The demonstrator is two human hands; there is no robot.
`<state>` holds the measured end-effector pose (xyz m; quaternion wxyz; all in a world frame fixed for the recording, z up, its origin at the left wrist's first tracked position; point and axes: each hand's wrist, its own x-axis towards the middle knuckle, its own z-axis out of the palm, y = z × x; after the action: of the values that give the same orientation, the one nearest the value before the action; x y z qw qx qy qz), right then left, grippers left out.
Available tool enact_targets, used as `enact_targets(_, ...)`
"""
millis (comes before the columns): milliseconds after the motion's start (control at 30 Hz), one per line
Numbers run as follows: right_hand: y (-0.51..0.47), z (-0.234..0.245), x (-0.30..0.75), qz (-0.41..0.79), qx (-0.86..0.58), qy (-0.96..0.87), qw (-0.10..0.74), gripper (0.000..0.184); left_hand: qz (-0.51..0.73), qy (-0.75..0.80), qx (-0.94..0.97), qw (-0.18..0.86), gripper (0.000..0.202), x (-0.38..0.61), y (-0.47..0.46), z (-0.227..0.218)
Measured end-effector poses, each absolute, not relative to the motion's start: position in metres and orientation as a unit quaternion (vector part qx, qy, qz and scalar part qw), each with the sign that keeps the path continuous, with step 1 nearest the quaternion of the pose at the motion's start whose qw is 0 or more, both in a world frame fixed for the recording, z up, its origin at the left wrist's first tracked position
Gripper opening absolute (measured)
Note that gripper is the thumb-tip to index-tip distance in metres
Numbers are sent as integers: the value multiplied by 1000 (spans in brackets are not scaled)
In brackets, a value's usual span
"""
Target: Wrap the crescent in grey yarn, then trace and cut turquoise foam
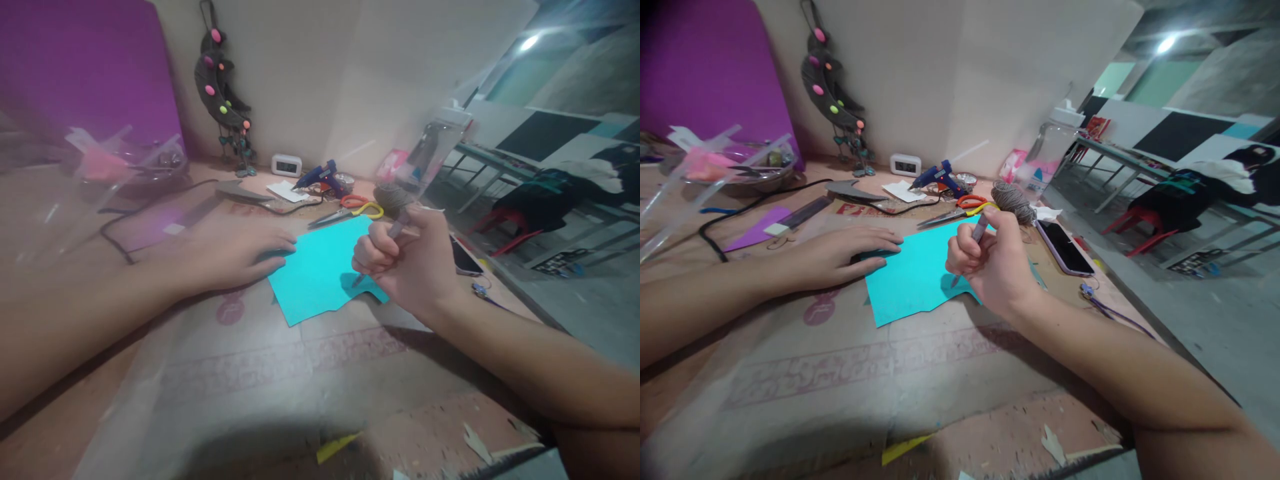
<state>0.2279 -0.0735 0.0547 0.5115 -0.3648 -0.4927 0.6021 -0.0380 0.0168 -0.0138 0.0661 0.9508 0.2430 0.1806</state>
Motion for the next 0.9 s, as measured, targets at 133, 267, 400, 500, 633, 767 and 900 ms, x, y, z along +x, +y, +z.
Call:
enact_targets(133, -74, 55, 227, 603, -362, -493, 513, 60, 178, 247, 950, 68, 43, -37, 16, -13)
enact_targets(267, -74, 54, 227, 600, -369, -492, 512, 64, 179, 247, 950, 71, 43, -37, 16, -14)
enact_targets(400, -73, 55, 228, 599, -373, -488, 513, 65, 177, 246, 951, 67, 42, -37, 16, -13)
enact_targets(500, -73, 56, 228, 601, -370, -487, 515, 65, 176, 245, 951, 68, 43, -37, 15, -12)
enact_targets(633, -74, 57, 226, 602, -369, -481, 519, 64, 173, 251, 950, 68, 44, -37, 14, -11)
enact_targets(767, -75, 58, 226, 605, -366, -478, 521, 62, 182, 242, 951, 64, 43, -37, 15, -12)
enact_targets(900, -76, 59, 226, 601, -377, -482, 515, 61, 181, 239, 952, 68, 42, -38, 16, -13)
